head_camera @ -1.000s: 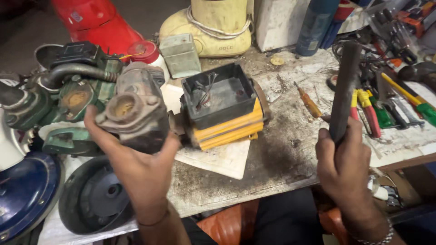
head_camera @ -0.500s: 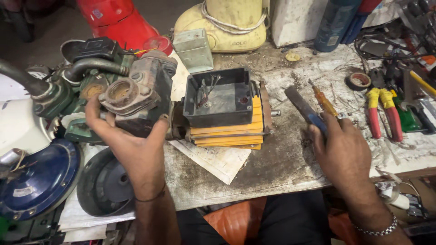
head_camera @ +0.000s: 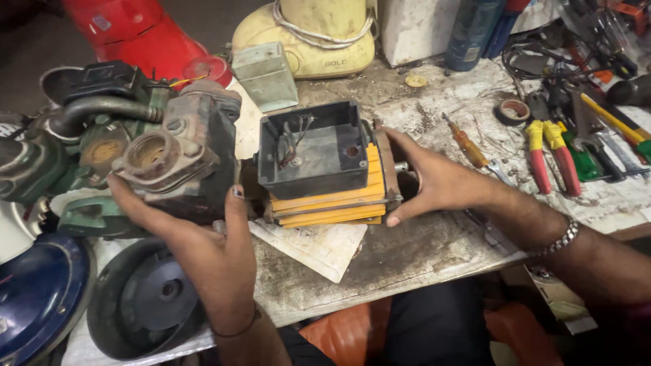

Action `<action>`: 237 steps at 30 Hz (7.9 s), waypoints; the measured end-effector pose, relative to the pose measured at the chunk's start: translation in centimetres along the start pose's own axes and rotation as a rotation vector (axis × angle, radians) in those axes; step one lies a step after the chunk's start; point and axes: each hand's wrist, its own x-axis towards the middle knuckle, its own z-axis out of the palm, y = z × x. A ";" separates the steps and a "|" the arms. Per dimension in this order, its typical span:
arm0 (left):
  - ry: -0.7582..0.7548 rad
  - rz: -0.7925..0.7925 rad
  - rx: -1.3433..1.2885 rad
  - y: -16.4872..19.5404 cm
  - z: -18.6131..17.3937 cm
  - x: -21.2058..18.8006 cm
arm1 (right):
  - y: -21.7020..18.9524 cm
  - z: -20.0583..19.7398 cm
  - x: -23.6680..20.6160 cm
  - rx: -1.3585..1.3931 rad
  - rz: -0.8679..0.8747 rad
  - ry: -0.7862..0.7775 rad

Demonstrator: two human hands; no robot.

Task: The person works on a yellow electric motor at a cluttered workbench. They hold the motor steady while filing or scraping its housing with a flat file, remove the fan cover and set it aside, then handle the rotor and shaft and work on the exposed copper windings with their hands.

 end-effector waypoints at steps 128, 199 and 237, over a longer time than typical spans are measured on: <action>-0.169 0.112 0.343 -0.4 -0.2 -6.3 | -2.3 11.4 -5.9 1.108 -0.504 0.388; -0.143 0.116 0.249 -0.5 -0.7 -6.6 | -1.1 10.0 -5.8 0.160 -0.204 0.311; -0.191 0.095 0.381 -0.3 -0.5 -6.9 | -0.2 10.4 -6.4 -0.430 -0.495 0.689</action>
